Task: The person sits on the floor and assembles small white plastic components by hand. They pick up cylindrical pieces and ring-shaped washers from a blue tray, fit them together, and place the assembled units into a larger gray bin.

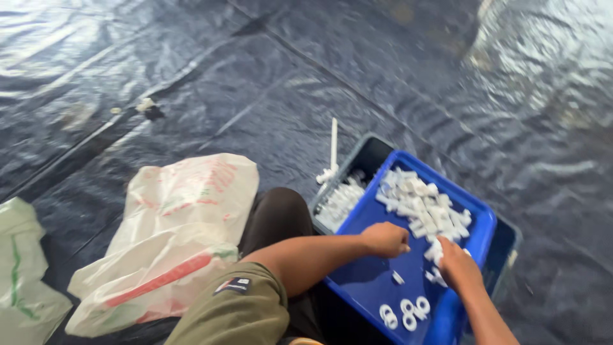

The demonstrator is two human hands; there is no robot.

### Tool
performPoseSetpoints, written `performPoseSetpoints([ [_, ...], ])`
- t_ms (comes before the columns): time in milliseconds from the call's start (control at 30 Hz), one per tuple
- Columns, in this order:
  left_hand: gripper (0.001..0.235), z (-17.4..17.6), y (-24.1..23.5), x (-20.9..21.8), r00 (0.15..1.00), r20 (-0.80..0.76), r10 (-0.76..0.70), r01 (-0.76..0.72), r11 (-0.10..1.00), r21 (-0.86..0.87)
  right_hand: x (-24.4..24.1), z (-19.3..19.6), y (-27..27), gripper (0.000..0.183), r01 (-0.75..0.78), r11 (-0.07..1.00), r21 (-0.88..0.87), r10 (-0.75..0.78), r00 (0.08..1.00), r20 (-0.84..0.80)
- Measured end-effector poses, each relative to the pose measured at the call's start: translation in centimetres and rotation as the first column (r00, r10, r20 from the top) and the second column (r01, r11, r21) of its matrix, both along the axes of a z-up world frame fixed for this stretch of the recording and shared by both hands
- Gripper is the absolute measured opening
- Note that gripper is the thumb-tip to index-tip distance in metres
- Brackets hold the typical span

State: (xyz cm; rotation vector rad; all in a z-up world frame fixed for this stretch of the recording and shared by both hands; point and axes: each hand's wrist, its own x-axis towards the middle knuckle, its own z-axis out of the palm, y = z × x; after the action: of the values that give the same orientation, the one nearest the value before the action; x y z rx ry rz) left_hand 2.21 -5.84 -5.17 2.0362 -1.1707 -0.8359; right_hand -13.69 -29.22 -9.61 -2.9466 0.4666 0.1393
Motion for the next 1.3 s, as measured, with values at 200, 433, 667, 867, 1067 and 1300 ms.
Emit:
performPoseSetpoints([
  [200, 0.020, -0.1, -0.1, 5.9, 0.906, 0.123, 0.405, -0.379, 0.906, -0.191, -1.1, 3.7, -1.5, 0.034, 0.383, 0.841, 0.381, -0.432, 0.901, 0.046],
  [433, 0.021, 2.1, 3.9, 7.9, 0.817, 0.130, 0.562, -0.555, 0.827, -0.086, -6.7, 7.9, -1.8, 0.027, 0.465, 0.804, 0.371, -0.558, 0.805, 0.201],
  [667, 0.070, 3.0, 5.9, 6.6, 0.855, 0.210, 0.474, -0.508, 0.846, 0.160, -9.5, 5.1, -3.4, 0.026, 0.614, 0.626, 0.481, -0.691, 0.722, -0.022],
  [867, 0.040, -1.6, 4.4, 6.1, 0.882, 0.224, 0.416, -0.467, 0.838, 0.281, -8.4, 3.4, -4.6, 0.047, 0.673, 0.726, 0.142, -0.638, 0.735, -0.229],
  [1067, 0.032, -5.1, 3.5, 6.4, 0.851, 0.248, 0.462, -0.507, 0.847, 0.160, -7.9, -0.1, -5.2, 0.075, 0.443, 0.866, 0.231, -0.320, 0.847, -0.426],
  [1300, 0.033, -3.4, 5.9, 5.8, 0.876, 0.207, 0.436, -0.471, 0.866, 0.167, -9.4, 1.2, -3.3, 0.046, 0.667, 0.678, 0.309, -0.479, 0.720, -0.502],
])
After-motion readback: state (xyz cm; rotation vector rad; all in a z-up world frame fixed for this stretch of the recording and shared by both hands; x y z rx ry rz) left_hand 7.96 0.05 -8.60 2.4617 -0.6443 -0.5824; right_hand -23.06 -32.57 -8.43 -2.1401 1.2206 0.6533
